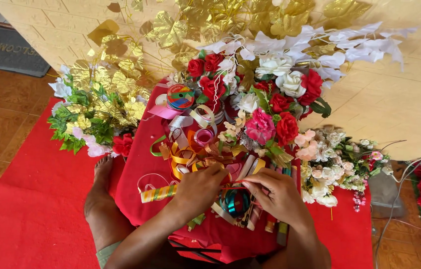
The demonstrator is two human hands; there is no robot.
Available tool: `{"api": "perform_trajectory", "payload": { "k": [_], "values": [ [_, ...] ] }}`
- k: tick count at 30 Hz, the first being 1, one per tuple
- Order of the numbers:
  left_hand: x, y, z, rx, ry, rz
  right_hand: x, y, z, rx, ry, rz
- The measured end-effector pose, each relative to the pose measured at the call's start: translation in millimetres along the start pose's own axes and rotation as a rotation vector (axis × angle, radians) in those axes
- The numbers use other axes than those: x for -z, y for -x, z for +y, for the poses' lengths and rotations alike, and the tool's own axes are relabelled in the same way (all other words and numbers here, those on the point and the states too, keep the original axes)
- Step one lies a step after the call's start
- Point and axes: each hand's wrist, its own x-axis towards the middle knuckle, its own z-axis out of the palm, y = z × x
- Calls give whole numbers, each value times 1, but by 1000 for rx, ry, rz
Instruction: Wrapping a small cylindrical object with decorative ribbons at an arrangement station.
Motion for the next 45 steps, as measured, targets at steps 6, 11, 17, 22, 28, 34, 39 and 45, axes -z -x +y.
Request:
{"api": "perform_trajectory", "payload": {
  "k": [6, 11, 17, 22, 28, 34, 39, 45],
  "values": [
    [25, 5, 14, -86, 168, -213, -10, -1, 44, 157, 43, 137],
    [40, 11, 16, -255, 333, -113, -23, -10, 60, 100, -84, 187],
    [46, 12, 14, -308, 418, -26, -39, -14, 63, 16, -276, 219],
    [73, 9, 23, -219, 574, 38, -52, -15, 66, -82, -490, 233],
    [49, 3, 5, -181, 677, 179, -61, -10, 75, -199, -528, 214],
    [24, -5, -20, -58, 943, 291, -50, -6, 59, -278, -516, 187],
    [-13, -13, -52, 145, 1410, 221, -44, -14, 47, -209, -409, 149],
    [-44, -22, -82, 160, 1660, 100, -33, -31, 20, -185, -329, 164]
  ]
}}
